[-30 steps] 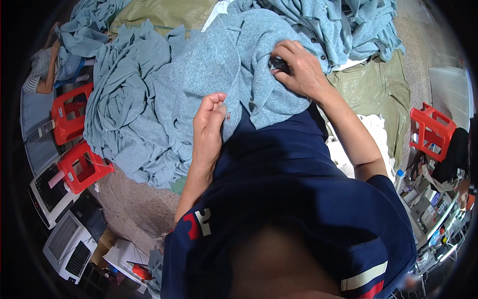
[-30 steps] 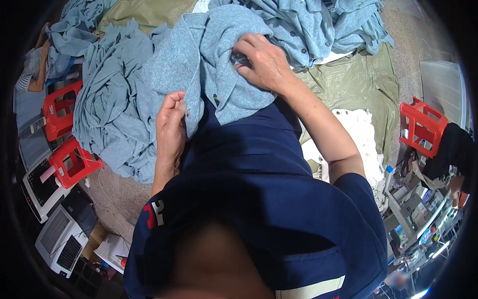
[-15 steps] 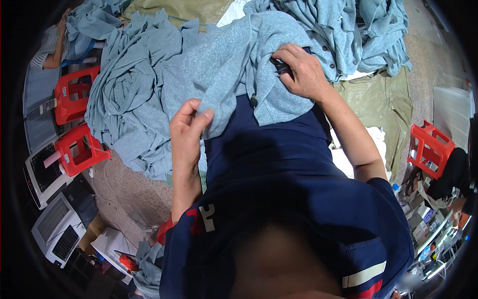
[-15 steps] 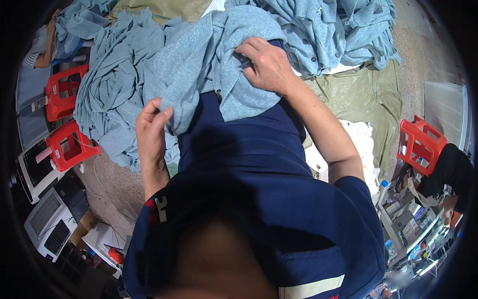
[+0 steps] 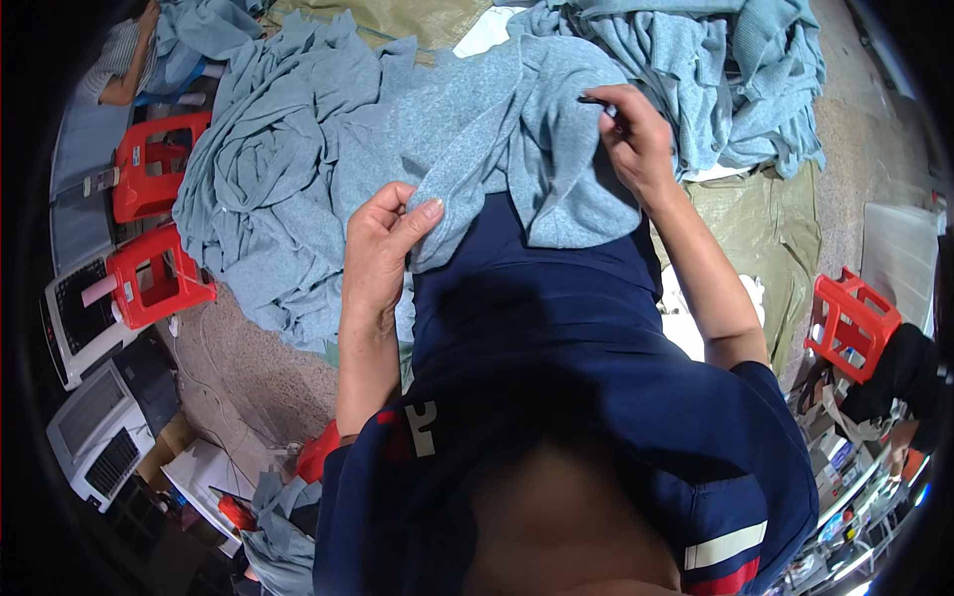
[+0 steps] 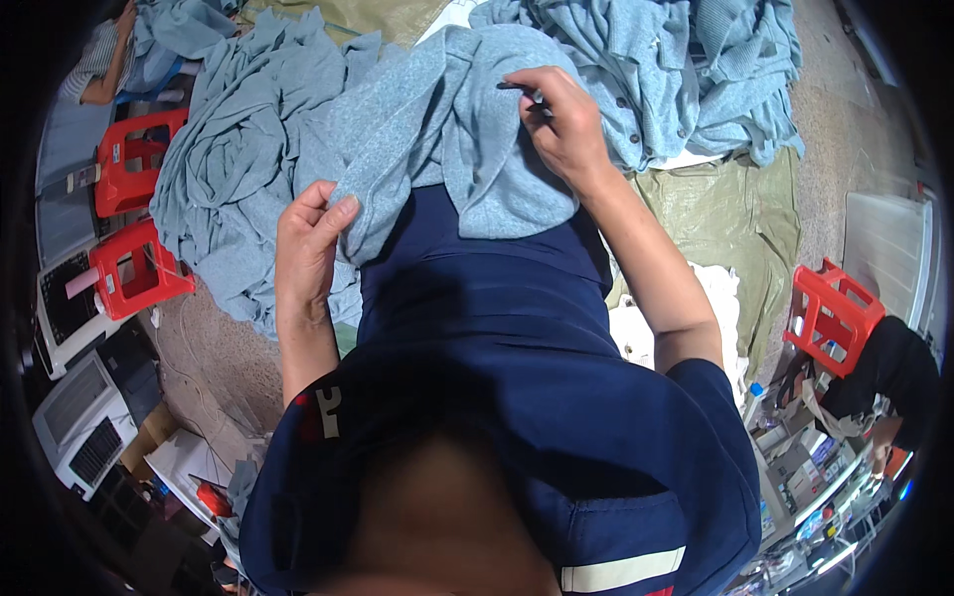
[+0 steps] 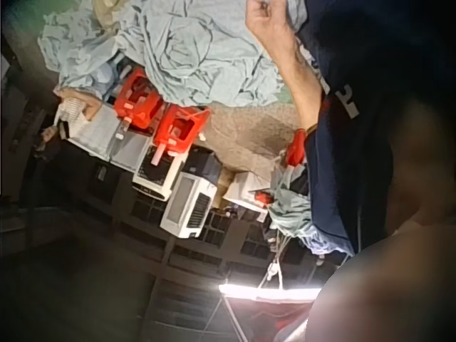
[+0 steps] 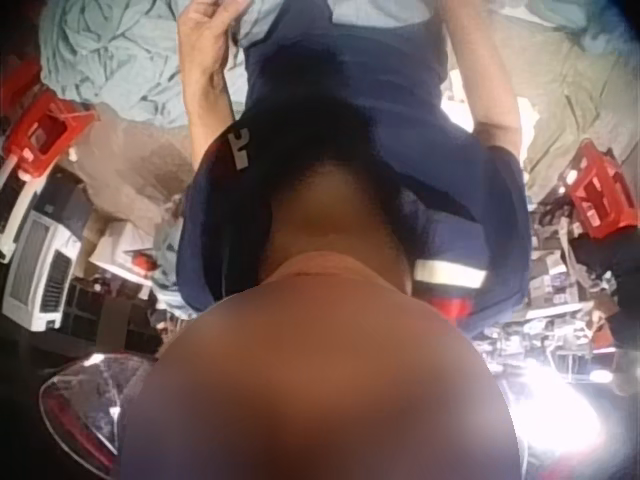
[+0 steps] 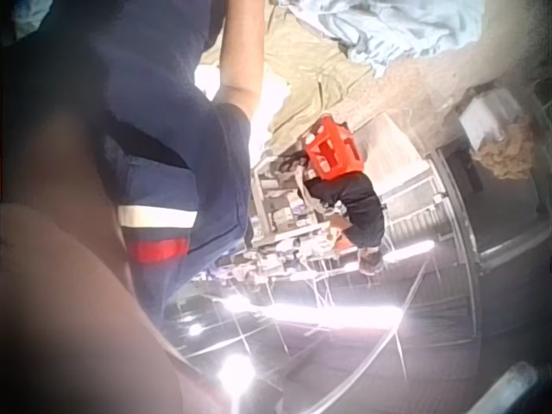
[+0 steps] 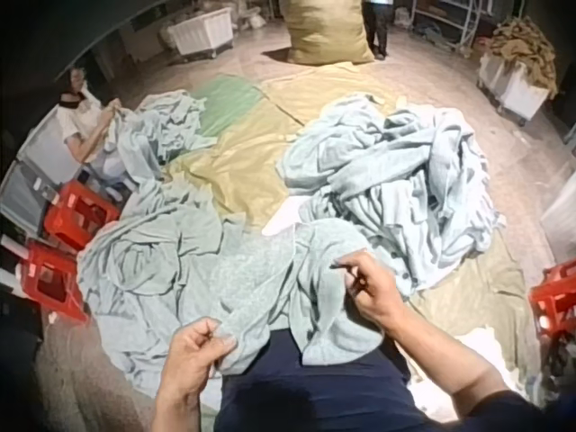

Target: Trimming loose threads from blue fabric garments using a handheld thread clipper.

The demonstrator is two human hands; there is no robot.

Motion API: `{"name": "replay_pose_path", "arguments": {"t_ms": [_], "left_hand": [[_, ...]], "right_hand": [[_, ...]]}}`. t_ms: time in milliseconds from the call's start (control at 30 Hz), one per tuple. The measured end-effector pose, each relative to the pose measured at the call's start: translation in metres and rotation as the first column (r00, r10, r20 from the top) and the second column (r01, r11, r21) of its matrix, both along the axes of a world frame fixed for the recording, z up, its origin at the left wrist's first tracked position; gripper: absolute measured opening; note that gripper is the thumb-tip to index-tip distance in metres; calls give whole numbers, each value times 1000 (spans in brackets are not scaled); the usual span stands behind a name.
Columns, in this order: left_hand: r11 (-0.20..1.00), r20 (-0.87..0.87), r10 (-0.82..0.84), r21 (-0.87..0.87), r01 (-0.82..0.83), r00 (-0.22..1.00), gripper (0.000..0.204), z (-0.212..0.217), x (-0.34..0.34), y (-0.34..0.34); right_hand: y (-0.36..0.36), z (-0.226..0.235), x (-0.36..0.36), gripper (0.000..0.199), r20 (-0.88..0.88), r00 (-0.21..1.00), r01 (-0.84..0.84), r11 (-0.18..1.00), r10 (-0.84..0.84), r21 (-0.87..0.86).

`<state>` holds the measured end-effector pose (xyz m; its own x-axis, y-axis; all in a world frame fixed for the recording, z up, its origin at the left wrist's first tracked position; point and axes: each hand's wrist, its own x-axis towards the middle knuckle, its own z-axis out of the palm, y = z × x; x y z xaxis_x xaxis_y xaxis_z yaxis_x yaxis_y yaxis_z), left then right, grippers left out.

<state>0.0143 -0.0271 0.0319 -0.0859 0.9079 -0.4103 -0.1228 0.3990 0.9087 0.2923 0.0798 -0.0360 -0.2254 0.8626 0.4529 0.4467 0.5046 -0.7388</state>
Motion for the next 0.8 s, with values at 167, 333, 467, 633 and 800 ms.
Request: {"name": "replay_pose_path", "arguments": {"t_ms": [167, 333, 467, 633, 800], "left_hand": [[991, 151, -131, 32, 127, 980, 18, 40, 9, 18], [965, 112, -264, 40, 261, 958, 17, 38, 30, 29], [940, 66, -333, 105, 326, 940, 23, 29, 33, 30], [884, -225, -304, 296, 362, 926, 24, 10, 32, 27], [740, -524, -314, 387, 550, 792, 37, 16, 23, 30]], "right_hand": [[-52, 97, -31, 18, 54, 694, -705, 663, 718, 253], [-42, 93, -38, 24, 166, 879, -477, 828, 448, 295], [-43, 73, -41, 21, 214, 910, -412, 826, 355, 384], [-39, 67, -49, 15, 229, 903, -427, 825, 364, 370], [-41, 64, -49, 26, 87, 888, -458, 885, 451, 84]]}}
